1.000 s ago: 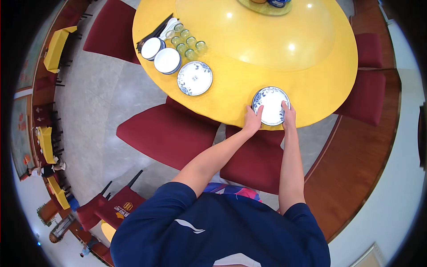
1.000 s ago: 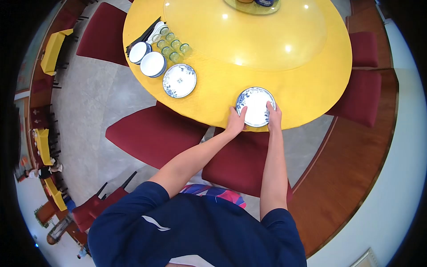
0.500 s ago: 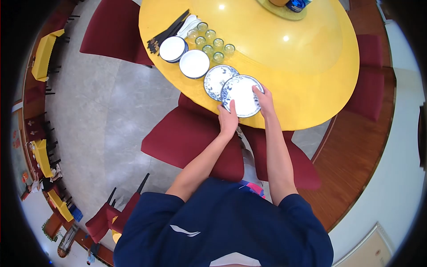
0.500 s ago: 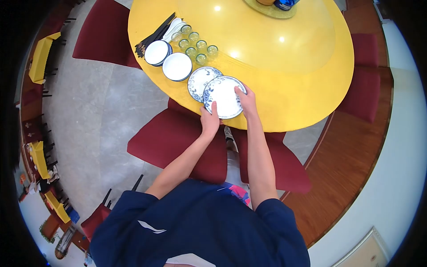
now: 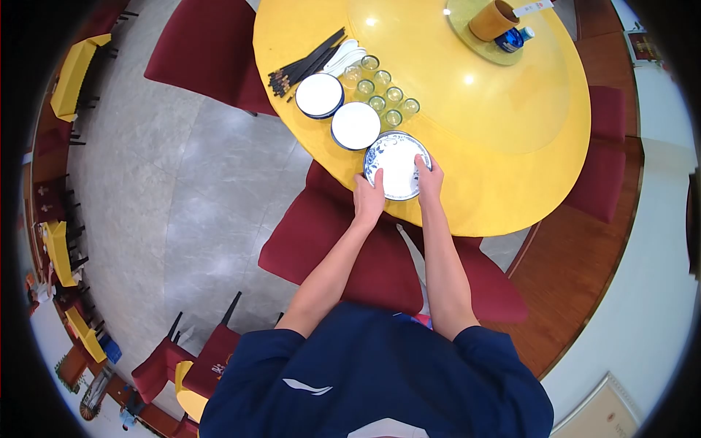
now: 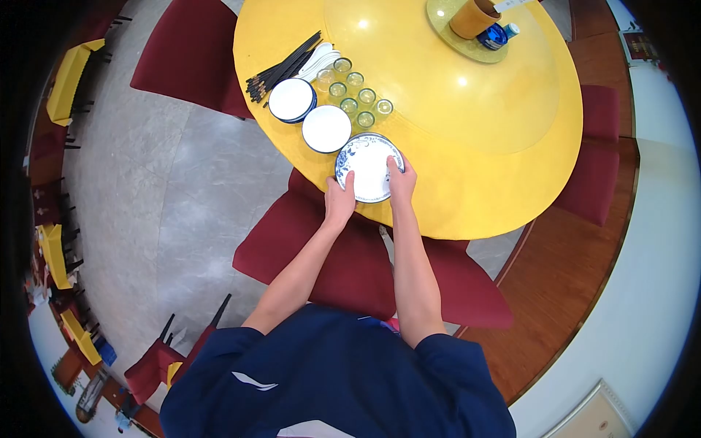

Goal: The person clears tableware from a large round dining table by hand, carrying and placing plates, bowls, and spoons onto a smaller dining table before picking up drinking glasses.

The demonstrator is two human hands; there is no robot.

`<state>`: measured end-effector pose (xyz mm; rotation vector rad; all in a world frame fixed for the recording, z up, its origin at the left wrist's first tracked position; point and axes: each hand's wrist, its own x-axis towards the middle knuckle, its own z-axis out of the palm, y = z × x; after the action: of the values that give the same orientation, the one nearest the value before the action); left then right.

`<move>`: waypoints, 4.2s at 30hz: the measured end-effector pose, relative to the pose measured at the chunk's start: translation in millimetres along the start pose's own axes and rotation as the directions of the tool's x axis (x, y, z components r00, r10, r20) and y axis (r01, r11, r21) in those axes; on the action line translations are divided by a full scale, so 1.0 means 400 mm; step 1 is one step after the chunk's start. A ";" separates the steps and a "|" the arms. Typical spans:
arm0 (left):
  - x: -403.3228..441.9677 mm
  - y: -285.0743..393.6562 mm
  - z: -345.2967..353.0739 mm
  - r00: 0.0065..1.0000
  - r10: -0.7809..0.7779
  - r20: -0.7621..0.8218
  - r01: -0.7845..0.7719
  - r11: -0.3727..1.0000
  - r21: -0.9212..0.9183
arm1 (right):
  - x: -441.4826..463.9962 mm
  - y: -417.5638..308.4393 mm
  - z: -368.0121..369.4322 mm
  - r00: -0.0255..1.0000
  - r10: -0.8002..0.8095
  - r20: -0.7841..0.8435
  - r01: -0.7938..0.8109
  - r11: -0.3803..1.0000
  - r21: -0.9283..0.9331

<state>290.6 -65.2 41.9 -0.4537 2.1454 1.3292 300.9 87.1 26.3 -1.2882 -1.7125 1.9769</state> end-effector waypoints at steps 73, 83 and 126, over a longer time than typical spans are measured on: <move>0.093 -0.016 -0.009 0.828 0.549 0.114 -0.496 0.620 0.608 | 0.057 0.139 -0.057 0.979 -0.143 0.142 0.147 0.989 -0.020; 0.125 -0.044 -0.023 0.817 0.542 0.196 -0.538 0.596 0.596 | 0.082 0.161 -0.069 0.984 -0.127 0.122 0.147 0.974 -0.173; 0.029 0.046 -0.117 0.950 0.291 0.113 -0.287 0.957 -0.051 | 0.029 0.103 -0.008 0.987 -0.070 0.142 0.044 0.983 0.178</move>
<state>257.9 -98.7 63.4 -0.0688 2.1504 1.5114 311.4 85.0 -15.2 -1.0462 -1.5769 2.1819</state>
